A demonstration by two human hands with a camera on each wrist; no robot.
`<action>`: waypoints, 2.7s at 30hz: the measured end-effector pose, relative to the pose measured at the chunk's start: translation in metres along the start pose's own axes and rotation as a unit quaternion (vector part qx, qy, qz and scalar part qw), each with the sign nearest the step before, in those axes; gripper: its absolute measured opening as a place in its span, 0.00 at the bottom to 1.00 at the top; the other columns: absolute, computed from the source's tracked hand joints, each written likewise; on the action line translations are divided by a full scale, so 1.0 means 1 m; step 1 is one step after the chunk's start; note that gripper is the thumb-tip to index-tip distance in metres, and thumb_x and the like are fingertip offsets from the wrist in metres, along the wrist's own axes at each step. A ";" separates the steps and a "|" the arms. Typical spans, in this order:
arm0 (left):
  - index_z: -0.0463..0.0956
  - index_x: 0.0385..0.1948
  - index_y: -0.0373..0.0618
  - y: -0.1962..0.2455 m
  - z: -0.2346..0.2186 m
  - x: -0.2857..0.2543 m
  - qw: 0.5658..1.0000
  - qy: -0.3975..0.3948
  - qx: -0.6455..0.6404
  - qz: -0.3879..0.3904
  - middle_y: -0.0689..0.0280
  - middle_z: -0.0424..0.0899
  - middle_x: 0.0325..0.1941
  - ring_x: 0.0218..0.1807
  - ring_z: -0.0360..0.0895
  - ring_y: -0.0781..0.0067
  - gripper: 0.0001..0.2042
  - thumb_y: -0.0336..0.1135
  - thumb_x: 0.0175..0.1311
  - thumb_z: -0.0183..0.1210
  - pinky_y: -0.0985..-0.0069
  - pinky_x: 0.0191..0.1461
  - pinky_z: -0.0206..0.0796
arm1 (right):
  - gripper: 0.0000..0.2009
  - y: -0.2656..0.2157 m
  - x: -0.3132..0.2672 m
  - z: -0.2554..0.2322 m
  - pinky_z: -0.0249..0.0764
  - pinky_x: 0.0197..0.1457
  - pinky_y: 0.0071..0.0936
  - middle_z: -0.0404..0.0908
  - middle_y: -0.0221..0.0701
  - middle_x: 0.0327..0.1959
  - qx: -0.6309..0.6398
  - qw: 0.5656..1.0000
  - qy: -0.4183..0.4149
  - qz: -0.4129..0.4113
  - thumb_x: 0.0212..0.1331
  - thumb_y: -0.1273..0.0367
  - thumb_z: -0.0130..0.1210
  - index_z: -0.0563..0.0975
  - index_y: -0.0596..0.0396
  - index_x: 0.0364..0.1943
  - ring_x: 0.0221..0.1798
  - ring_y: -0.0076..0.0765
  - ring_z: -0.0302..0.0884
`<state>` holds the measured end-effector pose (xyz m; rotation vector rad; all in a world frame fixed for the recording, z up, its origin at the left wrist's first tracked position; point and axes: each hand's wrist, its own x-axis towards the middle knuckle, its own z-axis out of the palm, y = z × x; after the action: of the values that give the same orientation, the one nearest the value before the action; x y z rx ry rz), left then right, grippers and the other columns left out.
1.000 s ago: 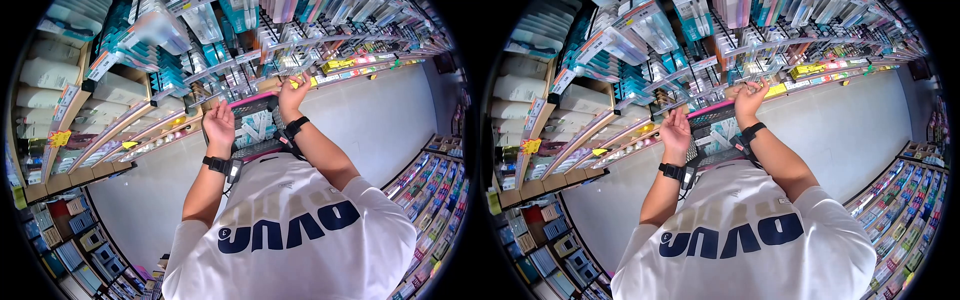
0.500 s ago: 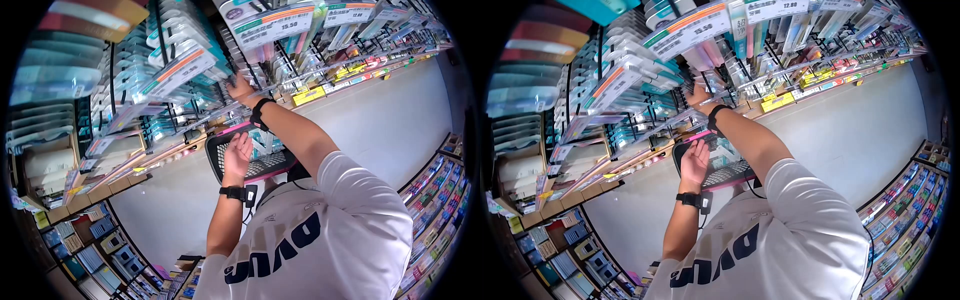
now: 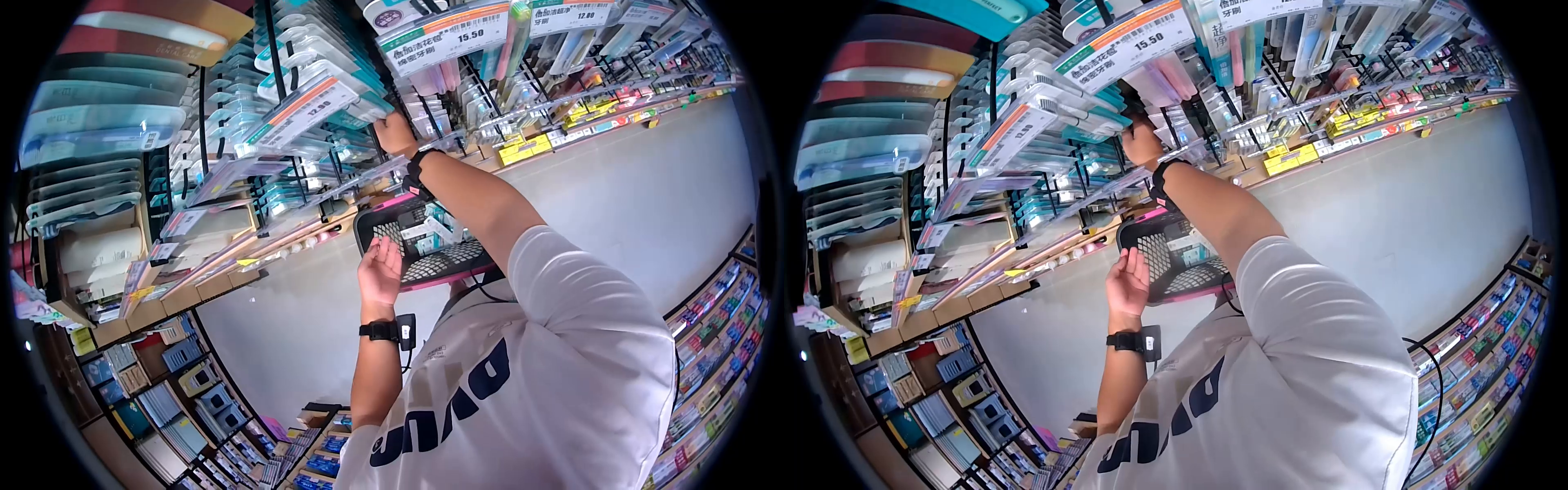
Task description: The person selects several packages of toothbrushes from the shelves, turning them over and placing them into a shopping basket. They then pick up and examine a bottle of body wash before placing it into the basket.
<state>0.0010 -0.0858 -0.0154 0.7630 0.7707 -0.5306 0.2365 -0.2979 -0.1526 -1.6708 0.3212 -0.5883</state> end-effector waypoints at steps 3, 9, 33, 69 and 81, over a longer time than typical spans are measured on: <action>0.76 0.47 0.49 0.012 -0.014 0.001 1.000 -0.015 -0.005 0.007 0.66 0.85 0.51 0.51 0.83 0.67 0.09 0.31 0.70 0.50 0.69 0.52 0.78 | 0.13 -0.055 -0.025 -0.032 0.72 0.47 0.50 0.79 0.54 0.40 -0.015 1.000 0.014 0.013 0.70 0.64 0.48 0.72 0.56 0.51 0.45 0.65 0.77; 0.77 0.48 0.50 0.020 -0.030 -0.004 0.994 -0.099 -0.014 -0.030 0.66 0.85 0.51 0.51 0.83 0.66 0.09 0.34 0.71 0.49 0.69 0.51 0.77 | 0.08 -0.070 -0.081 -0.054 0.72 0.43 0.38 0.77 0.42 0.30 0.030 0.999 0.008 -0.015 0.75 0.64 0.43 0.70 0.52 0.44 0.37 0.45 0.79; 0.75 0.50 0.46 0.076 -0.105 -0.004 0.969 -0.219 0.038 -0.108 0.59 0.84 0.51 0.49 0.83 0.61 0.12 0.36 0.72 0.49 0.66 0.48 0.77 | 0.16 -0.077 -0.157 -0.079 0.74 0.44 0.26 0.82 0.28 0.42 0.090 0.947 -0.169 0.257 0.62 0.76 0.59 0.72 0.54 0.53 0.43 0.24 0.79; 0.76 0.45 0.43 -0.124 0.117 -0.136 0.913 -0.226 0.243 0.238 0.64 0.87 0.40 0.37 0.86 0.73 0.08 0.35 0.73 0.56 0.79 0.39 0.76 | 0.09 -0.223 -0.194 -0.432 0.61 0.32 0.16 0.72 0.15 0.25 0.044 0.912 -0.378 0.151 0.69 0.69 0.57 0.80 0.58 0.47 0.28 0.10 0.65; 0.77 0.45 0.42 -0.136 0.122 -0.168 0.916 -0.123 0.215 0.317 0.66 0.86 0.36 0.34 0.85 0.77 0.08 0.35 0.73 0.56 0.82 0.36 0.75 | 0.13 -0.231 -0.171 -0.429 0.67 0.35 0.19 0.76 0.20 0.28 0.055 0.874 -0.477 0.070 0.69 0.68 0.57 0.78 0.60 0.53 0.30 0.13 0.68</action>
<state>-0.1424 -0.2385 0.1176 1.2636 0.1351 -0.1927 -0.1664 -0.5227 0.0803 -1.6110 -0.3112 0.3586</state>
